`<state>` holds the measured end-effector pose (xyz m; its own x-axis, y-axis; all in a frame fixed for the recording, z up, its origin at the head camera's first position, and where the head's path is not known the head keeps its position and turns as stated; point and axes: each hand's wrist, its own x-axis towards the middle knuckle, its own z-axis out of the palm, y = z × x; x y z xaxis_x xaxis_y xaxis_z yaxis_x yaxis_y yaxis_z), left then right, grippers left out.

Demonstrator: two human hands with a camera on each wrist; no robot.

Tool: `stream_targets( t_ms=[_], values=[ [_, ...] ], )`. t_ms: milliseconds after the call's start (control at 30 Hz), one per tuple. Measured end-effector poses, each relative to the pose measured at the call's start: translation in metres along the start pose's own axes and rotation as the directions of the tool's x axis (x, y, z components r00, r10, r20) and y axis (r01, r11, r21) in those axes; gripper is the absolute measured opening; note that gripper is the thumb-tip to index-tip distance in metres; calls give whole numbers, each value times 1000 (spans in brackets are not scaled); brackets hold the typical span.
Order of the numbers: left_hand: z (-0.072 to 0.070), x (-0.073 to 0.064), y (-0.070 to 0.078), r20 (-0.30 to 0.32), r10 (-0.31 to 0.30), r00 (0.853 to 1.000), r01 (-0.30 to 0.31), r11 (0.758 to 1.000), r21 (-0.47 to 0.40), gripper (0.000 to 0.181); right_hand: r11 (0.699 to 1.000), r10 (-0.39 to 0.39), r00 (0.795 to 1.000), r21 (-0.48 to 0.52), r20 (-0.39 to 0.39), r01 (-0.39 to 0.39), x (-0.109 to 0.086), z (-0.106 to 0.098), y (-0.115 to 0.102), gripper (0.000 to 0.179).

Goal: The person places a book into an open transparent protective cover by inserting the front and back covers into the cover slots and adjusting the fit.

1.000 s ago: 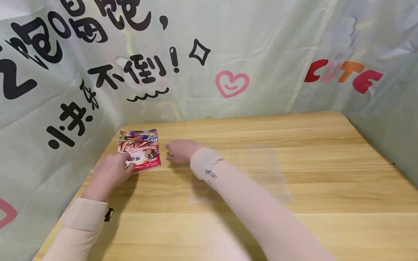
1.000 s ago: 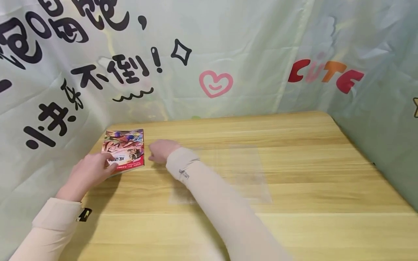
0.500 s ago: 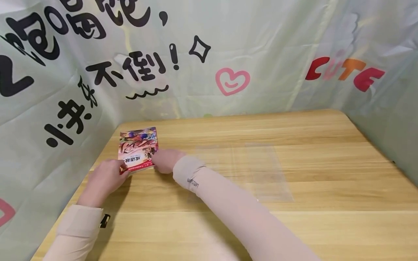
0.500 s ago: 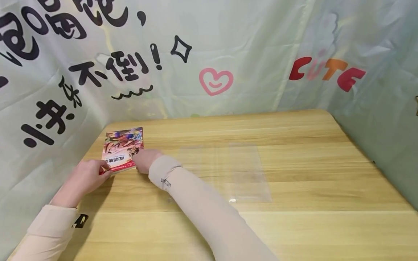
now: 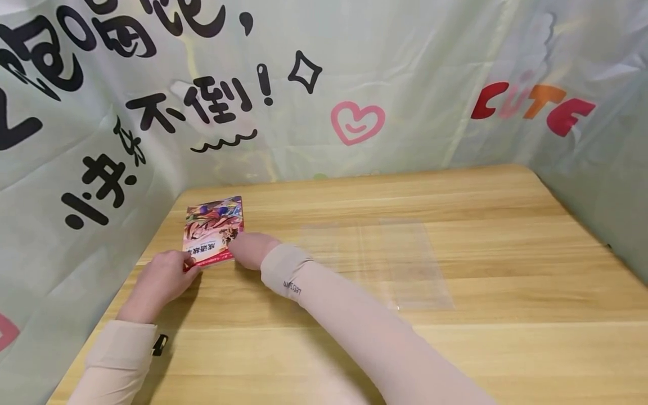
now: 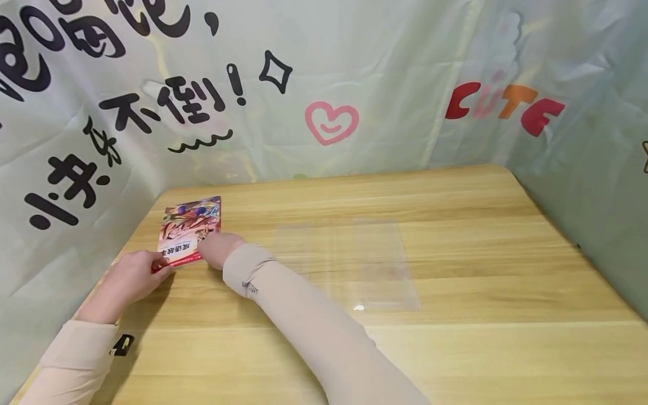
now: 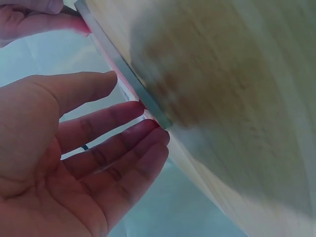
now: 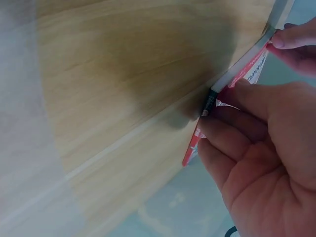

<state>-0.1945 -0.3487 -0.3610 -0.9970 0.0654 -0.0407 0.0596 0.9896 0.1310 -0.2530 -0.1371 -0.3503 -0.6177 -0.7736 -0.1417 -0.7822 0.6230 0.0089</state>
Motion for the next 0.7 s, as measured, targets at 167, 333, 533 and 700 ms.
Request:
stream_targets(
  t_ms=[167, 333, 533, 700],
  values=[
    [0, 0, 1, -17, 11, 1000, -10, 1000, 25, 28, 999, -14, 1000, -40, -10, 13, 2, 0, -3, 32],
    [1, 1, 5, -20, 17, 1000, -16, 998, 61, 35, 999, -35, 999, -34, -31, 33, 2, 0, -2, 31],
    [0, 3, 9, -2, 2, 1000, -2, 997, 71, 37, 996, -70, 996, -66, -55, 66, 1, 3, -1, 30],
    [-2, 2, 8, 5, -10, 1000, 9, 997, 78, 37, 993, -102, 993, -65, -64, 98, 2, 5, -2, 27]
  ],
)
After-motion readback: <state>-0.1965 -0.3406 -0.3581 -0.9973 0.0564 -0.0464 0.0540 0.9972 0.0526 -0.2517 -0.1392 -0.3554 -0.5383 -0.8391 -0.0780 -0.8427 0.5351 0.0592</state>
